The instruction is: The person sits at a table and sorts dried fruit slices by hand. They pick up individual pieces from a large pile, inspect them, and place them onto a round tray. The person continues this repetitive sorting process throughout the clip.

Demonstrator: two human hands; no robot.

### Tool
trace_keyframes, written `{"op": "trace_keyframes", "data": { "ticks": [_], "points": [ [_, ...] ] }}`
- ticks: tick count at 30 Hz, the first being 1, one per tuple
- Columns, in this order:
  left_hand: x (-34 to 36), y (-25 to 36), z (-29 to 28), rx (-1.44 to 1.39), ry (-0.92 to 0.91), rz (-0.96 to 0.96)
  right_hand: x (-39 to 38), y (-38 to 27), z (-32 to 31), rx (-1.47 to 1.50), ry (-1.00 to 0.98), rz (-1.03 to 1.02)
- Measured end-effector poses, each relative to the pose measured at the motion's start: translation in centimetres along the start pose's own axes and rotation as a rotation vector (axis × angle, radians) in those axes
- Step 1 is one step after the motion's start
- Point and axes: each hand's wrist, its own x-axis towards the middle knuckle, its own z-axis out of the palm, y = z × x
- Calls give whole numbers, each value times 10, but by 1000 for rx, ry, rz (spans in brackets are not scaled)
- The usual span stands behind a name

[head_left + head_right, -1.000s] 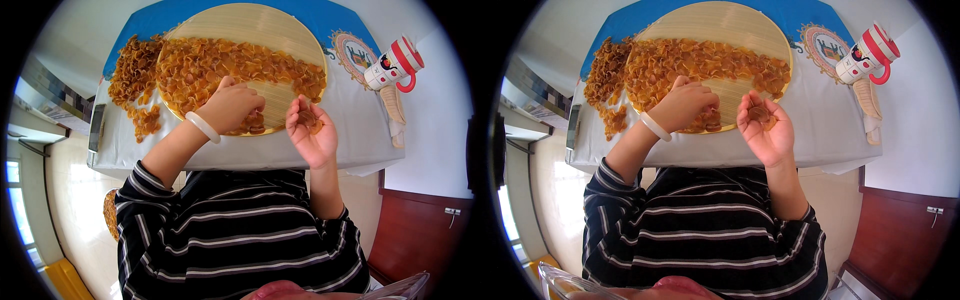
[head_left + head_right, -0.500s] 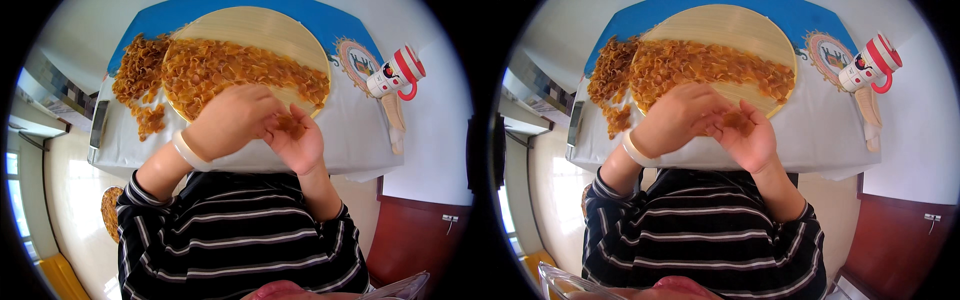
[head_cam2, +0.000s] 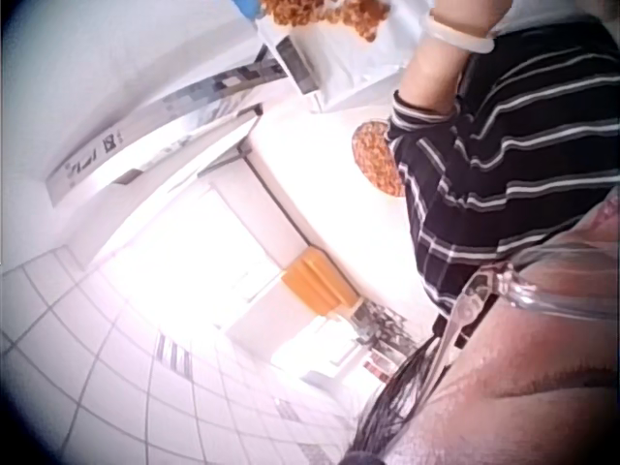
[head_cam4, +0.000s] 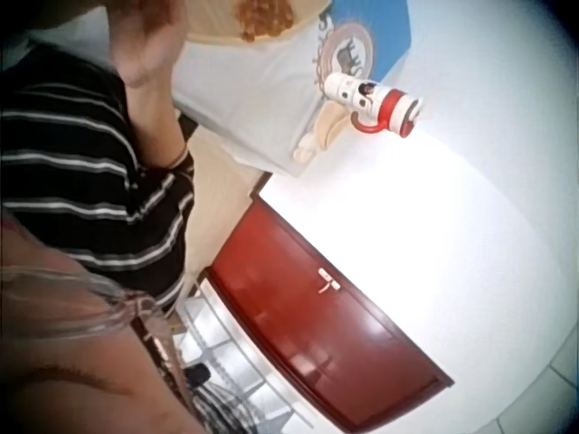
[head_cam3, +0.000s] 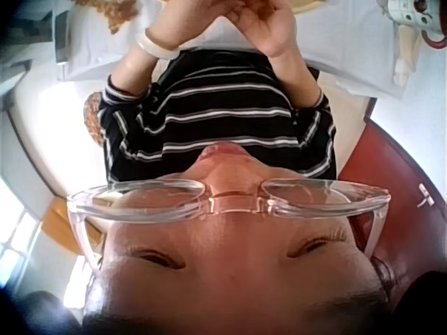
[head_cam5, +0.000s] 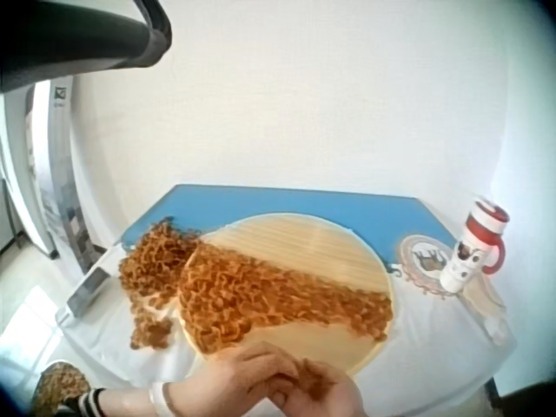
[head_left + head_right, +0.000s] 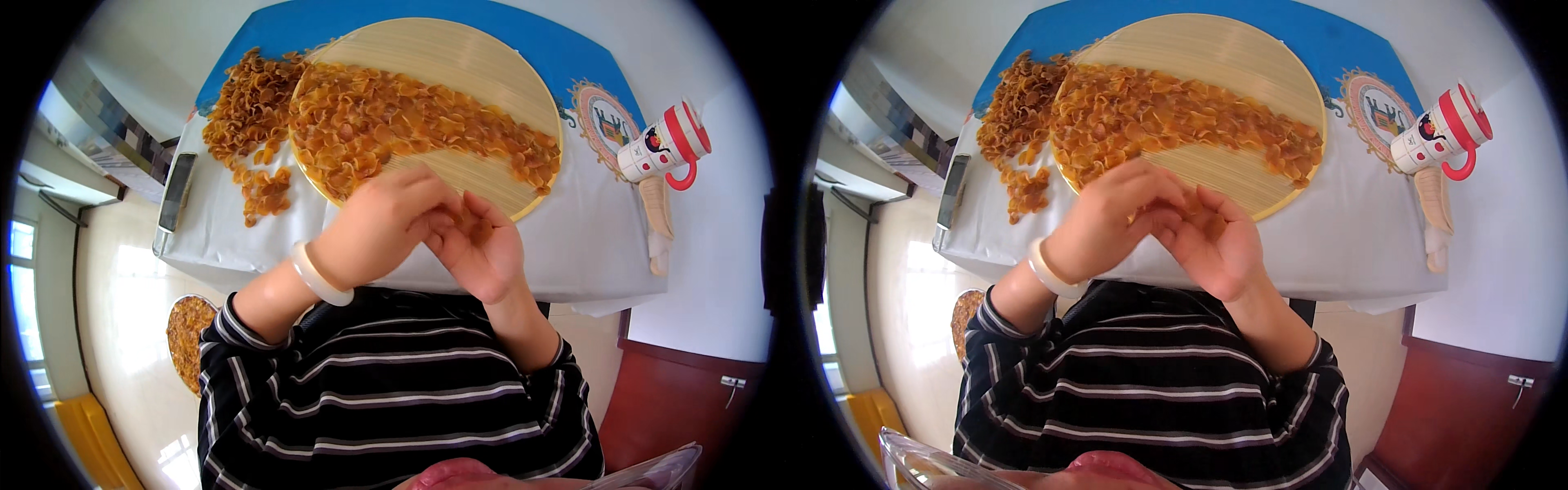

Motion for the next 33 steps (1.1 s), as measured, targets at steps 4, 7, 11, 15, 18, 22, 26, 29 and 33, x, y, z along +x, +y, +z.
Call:
{"op": "trace_keyframes", "data": {
  "ticks": [4,7,11,15,18,22,26,29,33],
  "points": [
    [11,-10,-40,-50,206,-171,-6,-13,13,4,132,-65],
    [21,-29,-62,-91,146,-336,-15,-35,5,104,70,-33],
    [29,-70,-55,-43,-102,-403,-18,-51,-5,70,-27,25],
    [37,-87,-37,71,-287,-497,-17,-51,-7,69,-64,57],
    [42,-93,-29,176,-304,-484,-18,-53,-9,75,-77,61],
    [40,-109,-21,321,-237,-339,-17,-53,-8,77,-86,69],
    [44,-103,-24,371,-302,-421,-18,-53,-7,72,-83,65],
    [51,-91,-28,436,-420,-533,-18,-52,-5,70,-76,62],
    [41,-101,-25,424,-297,-445,-18,-49,-5,63,-58,53]
  ]
}}
